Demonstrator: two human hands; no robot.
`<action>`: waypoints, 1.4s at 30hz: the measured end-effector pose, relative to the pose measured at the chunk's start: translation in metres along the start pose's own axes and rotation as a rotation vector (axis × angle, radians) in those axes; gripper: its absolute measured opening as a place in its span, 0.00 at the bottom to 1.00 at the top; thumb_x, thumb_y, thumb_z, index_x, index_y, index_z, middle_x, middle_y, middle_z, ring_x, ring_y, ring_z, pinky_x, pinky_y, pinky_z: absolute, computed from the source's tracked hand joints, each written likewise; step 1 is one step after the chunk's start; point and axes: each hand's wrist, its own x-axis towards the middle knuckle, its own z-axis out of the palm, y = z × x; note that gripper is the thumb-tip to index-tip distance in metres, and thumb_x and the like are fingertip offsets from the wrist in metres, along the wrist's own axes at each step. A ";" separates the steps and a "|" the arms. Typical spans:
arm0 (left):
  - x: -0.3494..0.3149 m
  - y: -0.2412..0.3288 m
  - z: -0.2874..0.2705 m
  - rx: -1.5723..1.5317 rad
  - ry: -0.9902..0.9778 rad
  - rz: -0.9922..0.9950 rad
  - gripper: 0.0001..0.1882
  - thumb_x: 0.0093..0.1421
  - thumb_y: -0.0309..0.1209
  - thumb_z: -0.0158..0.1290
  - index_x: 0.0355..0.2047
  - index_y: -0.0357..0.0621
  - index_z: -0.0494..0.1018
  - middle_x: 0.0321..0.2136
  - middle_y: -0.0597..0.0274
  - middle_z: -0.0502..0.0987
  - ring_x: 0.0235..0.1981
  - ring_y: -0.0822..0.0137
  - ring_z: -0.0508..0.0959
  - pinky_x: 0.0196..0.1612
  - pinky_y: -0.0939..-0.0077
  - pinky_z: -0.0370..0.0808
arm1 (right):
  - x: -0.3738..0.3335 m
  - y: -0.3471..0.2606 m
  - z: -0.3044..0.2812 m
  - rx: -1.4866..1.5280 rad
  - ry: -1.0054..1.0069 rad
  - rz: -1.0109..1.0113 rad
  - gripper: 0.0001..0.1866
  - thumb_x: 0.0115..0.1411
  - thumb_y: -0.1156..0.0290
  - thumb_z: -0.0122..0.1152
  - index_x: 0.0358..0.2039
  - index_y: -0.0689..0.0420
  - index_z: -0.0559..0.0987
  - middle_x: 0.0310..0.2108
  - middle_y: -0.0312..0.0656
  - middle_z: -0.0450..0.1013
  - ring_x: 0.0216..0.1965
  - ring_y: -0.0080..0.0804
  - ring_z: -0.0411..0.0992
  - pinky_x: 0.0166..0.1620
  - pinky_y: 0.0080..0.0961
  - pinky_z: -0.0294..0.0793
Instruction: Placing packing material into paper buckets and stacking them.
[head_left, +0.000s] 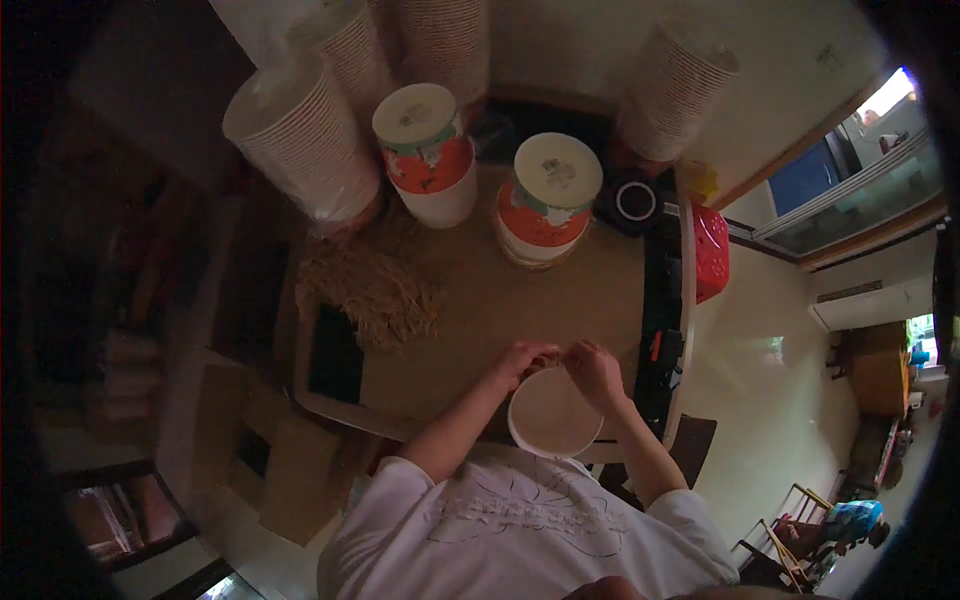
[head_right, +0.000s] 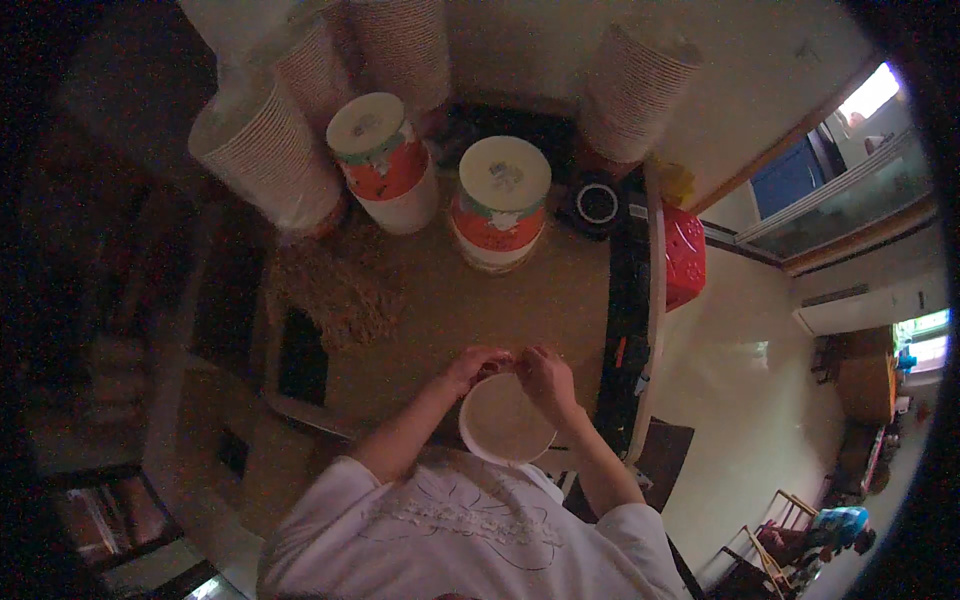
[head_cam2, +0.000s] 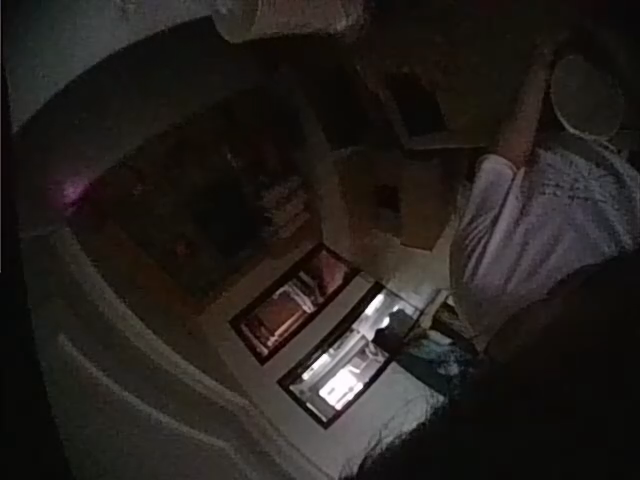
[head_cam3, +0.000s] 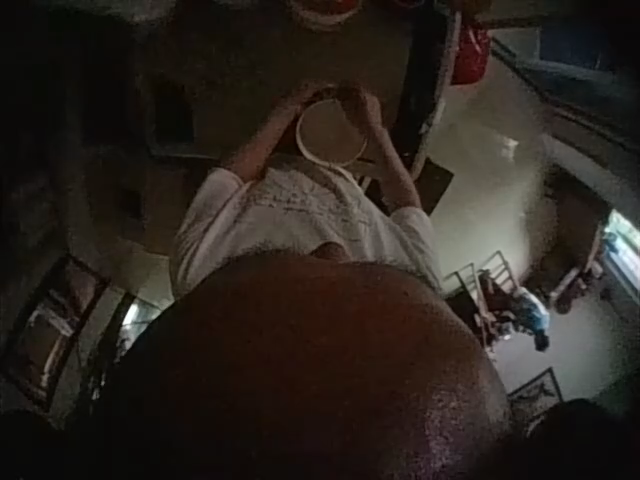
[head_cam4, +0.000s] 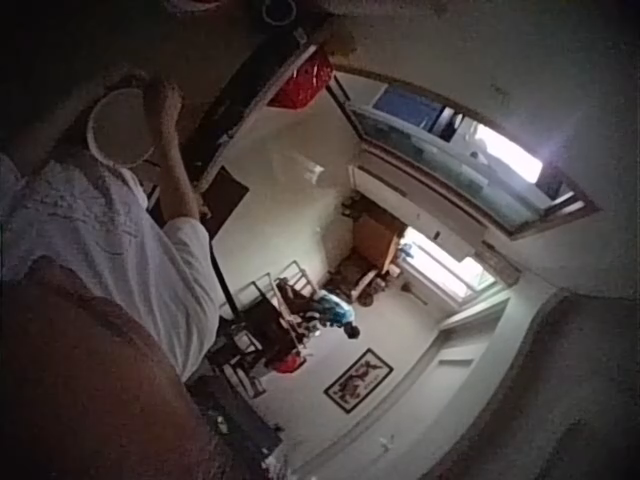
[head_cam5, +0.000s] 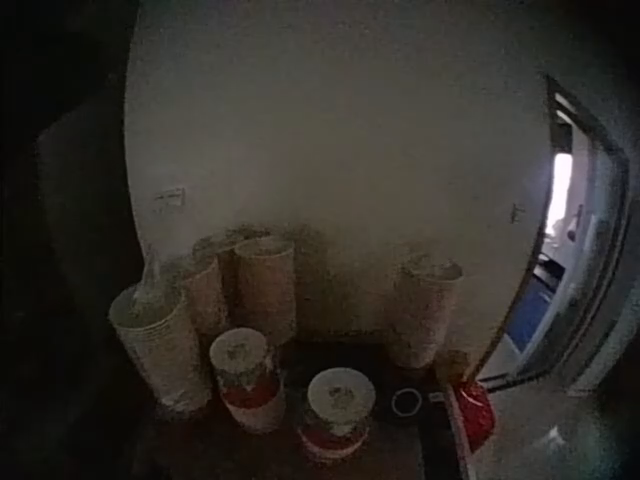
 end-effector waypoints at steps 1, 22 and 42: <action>-0.002 0.002 0.003 0.000 -0.002 -0.002 0.09 0.49 0.34 0.52 0.27 0.42 0.74 0.20 0.67 0.71 0.18 0.78 0.67 0.19 0.87 0.63 | -0.002 0.000 0.000 0.034 0.019 -0.001 0.03 0.47 0.73 0.52 0.23 0.56 0.73 0.26 0.44 0.69 0.29 0.41 0.69 0.31 0.30 0.69; 0.010 -0.009 -0.012 0.273 0.018 0.167 0.11 0.53 0.36 0.49 0.27 0.41 0.75 0.21 0.66 0.72 0.19 0.77 0.70 0.22 0.84 0.68 | 0.002 0.005 0.005 0.179 0.042 -0.053 0.05 0.45 0.73 0.59 0.22 0.59 0.72 0.22 0.45 0.69 0.24 0.41 0.69 0.26 0.28 0.68; 0.013 -0.003 -0.015 0.298 -0.063 0.069 0.07 0.51 0.33 0.52 0.28 0.43 0.74 0.22 0.70 0.72 0.23 0.79 0.70 0.26 0.85 0.67 | 0.015 0.013 -0.004 0.356 -0.149 0.030 0.07 0.45 0.72 0.61 0.22 0.61 0.73 0.17 0.42 0.70 0.20 0.23 0.68 0.24 0.22 0.67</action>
